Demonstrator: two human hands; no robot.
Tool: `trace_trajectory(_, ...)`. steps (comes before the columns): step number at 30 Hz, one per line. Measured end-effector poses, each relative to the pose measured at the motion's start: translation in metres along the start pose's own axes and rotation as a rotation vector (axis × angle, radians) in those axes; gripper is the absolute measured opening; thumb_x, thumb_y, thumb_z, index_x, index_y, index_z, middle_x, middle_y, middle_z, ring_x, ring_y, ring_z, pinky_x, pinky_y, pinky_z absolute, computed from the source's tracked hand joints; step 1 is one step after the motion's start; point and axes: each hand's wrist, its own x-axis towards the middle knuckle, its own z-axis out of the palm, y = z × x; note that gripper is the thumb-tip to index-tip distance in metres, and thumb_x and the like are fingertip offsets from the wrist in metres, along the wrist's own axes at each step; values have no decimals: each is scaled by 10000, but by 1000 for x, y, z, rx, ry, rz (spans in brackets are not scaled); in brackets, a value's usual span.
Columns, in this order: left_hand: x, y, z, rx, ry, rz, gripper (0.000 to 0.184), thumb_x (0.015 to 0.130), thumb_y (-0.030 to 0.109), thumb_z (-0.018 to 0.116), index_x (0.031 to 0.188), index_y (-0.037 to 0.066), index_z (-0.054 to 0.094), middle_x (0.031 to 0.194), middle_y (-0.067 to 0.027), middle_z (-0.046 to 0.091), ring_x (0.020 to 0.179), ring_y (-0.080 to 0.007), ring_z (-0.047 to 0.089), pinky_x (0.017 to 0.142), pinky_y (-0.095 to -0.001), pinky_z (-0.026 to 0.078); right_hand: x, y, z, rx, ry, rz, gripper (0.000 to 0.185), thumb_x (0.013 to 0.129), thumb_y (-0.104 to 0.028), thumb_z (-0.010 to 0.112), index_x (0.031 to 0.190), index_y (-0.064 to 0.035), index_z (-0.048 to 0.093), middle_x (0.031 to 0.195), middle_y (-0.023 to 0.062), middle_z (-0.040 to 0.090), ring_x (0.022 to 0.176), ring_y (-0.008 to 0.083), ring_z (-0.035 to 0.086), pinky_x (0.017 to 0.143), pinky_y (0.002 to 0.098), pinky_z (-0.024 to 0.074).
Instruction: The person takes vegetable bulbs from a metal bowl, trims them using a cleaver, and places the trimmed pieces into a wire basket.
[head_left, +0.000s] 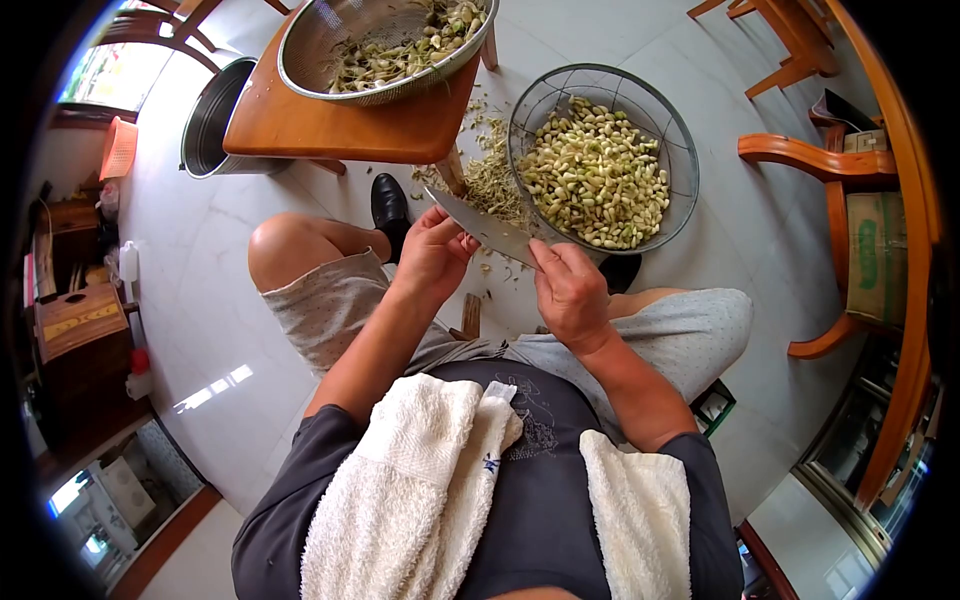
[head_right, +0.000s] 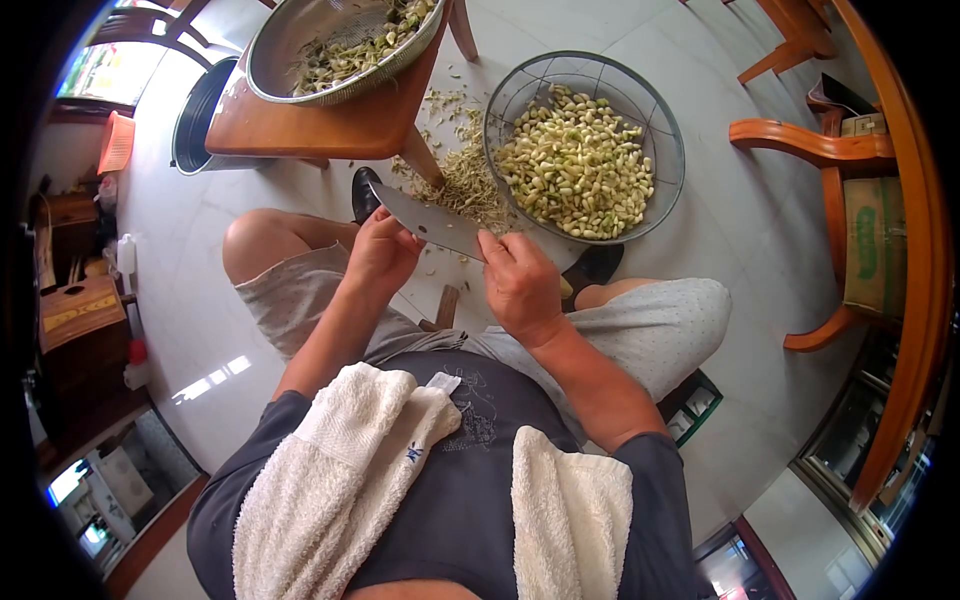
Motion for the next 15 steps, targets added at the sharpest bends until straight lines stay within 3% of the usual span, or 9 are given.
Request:
trace_trajectory(5,0,-3,-2,-15,-35,-2,41,876,17,557,897,51,566,830,-25,614,723,-109,576,665,-245,478,-3,1,4,13,-5,11,358,714,25,613,1071,-8,626,897,125,571,793,293,583,701,363,484)
trace_trajectory(8,-2,-3,2,-42,16,-20,33,871,41,576,901,49,567,825,-22,614,713,-109,570,646,-247,466,-3,4,11,-7,90,-51,304,728,-4,617,1029,-46,632,824,83,543,715,274,572,605,373,474)
trace_trajectory(11,-2,-2,1,-95,-6,-56,55,860,51,593,907,37,567,809,-34,609,713,-125,571,628,-252,456,-6,2,12,25,23,37,310,741,2,608,1050,-11,634,876,132,578,779,302,585,693,370,482)
trace_trajectory(15,-3,6,2,-18,-52,-38,89,852,39,594,937,21,574,814,-60,608,725,-149,574,608,-253,446,-10,23,17,-10,-81,231,226,783,-37,606,1004,-10,647,810,142,586,727,306,591,648,371,477)
